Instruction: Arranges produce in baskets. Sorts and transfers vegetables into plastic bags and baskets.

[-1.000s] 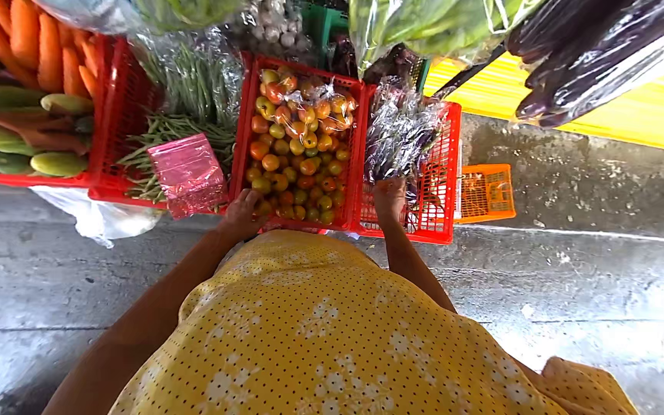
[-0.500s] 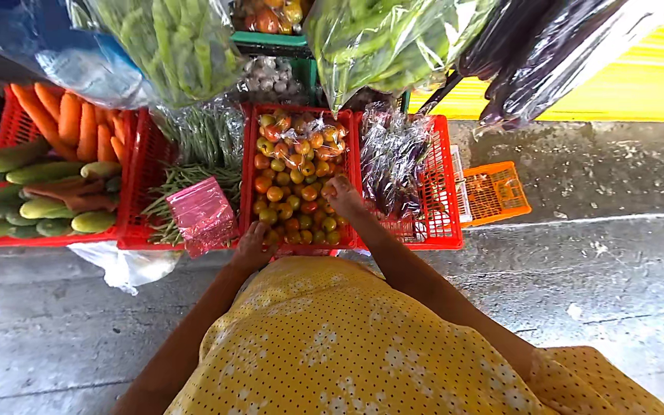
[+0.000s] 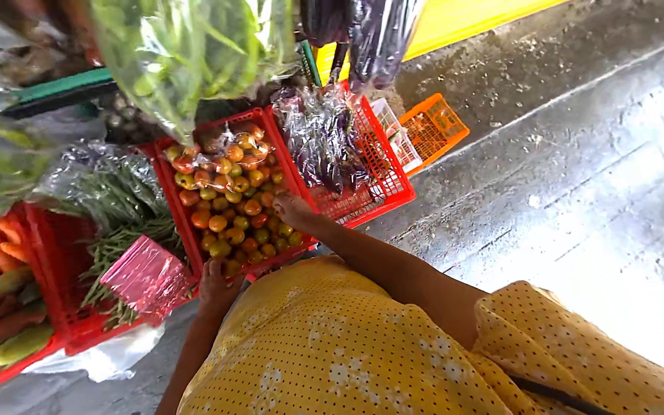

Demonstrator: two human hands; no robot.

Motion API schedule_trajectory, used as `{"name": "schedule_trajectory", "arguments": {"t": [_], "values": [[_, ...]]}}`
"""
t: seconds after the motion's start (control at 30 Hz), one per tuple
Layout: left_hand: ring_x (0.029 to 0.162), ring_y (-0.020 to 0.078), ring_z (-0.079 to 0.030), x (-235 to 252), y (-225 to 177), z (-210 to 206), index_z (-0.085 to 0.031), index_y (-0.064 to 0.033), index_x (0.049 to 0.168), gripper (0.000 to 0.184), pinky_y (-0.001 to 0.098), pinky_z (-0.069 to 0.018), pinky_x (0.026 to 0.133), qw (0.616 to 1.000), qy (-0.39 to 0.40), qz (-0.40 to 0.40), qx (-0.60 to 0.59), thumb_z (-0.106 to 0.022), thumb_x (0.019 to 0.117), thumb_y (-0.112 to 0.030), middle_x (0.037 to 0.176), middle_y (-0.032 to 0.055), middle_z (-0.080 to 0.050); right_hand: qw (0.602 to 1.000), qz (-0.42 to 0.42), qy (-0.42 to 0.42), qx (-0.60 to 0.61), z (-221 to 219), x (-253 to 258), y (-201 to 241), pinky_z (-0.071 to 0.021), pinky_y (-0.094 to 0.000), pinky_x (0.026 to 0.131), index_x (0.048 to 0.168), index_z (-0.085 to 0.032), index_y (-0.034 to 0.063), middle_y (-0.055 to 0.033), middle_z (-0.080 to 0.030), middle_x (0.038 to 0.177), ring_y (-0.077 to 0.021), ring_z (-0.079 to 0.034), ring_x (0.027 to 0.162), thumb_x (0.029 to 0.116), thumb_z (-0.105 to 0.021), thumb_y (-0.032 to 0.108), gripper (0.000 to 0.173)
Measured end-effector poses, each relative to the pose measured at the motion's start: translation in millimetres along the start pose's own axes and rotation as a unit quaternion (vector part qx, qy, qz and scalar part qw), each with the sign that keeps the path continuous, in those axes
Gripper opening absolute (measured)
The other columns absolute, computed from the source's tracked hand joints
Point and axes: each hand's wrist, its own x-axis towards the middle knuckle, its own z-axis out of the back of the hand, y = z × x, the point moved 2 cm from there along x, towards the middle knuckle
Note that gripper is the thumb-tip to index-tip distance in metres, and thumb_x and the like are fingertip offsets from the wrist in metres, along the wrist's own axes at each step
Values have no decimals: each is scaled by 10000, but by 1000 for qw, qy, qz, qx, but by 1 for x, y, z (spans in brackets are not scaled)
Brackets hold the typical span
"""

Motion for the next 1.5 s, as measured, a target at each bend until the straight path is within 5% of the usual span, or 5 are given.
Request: {"name": "schedule_trajectory", "arguments": {"t": [0.47, 0.77, 0.97, 1.27, 1.5], "values": [[1134, 435, -617, 0, -3, -2, -572, 81, 1218, 603, 542, -516, 974, 999, -1, 21, 28, -807, 817, -303, 1250, 308, -588, 998, 0, -1, 58, 17, 10, -3, -507, -513, 1045, 1202, -699, 31, -167, -668, 1274, -317, -638, 1208, 1044, -505, 121, 266], [1193, 457, -589, 1, -5, -3, -559, 84, 1244, 603, 572, -489, 1010, 999, 12, 49, 19, -809, 826, -272, 1295, 319, -569, 998, -8, 40, 56, 15, 12, 0, -509, -584, 973, 1081, -685, -37, -232, -692, 1121, -390, -661, 1113, 1070, -528, 393, 458], [1153, 412, -612, 0, 5, -7, -583, 43, 1212, 595, 554, -512, 983, 999, -14, 31, 19, -803, 825, -351, 1250, 271, -600, 996, 34, -54, 56, 31, 39, 1, -522, -495, 1034, 1208, -676, 33, -157, -660, 1281, -305, -643, 1198, 1045, -495, 134, 264], [1112, 440, -619, 4, 1, -5, -582, 69, 1190, 612, 567, -518, 943, 999, -38, 12, 13, -811, 798, -341, 1216, 300, -599, 993, 86, -65, 56, 51, 71, 45, -524, -482, 1034, 1181, -696, 21, -165, -681, 1240, -300, -651, 1183, 1018, -543, 91, 234], [1161, 436, -619, -1, -6, 0, -598, 63, 1247, 641, 573, -520, 982, 998, -36, 38, 23, -832, 791, -322, 1250, 292, -615, 995, -9, -24, 99, 30, 39, 15, -539, -555, 973, 1223, -678, 43, -188, -703, 1152, -340, -683, 1090, 1067, -521, 354, 382]]}}
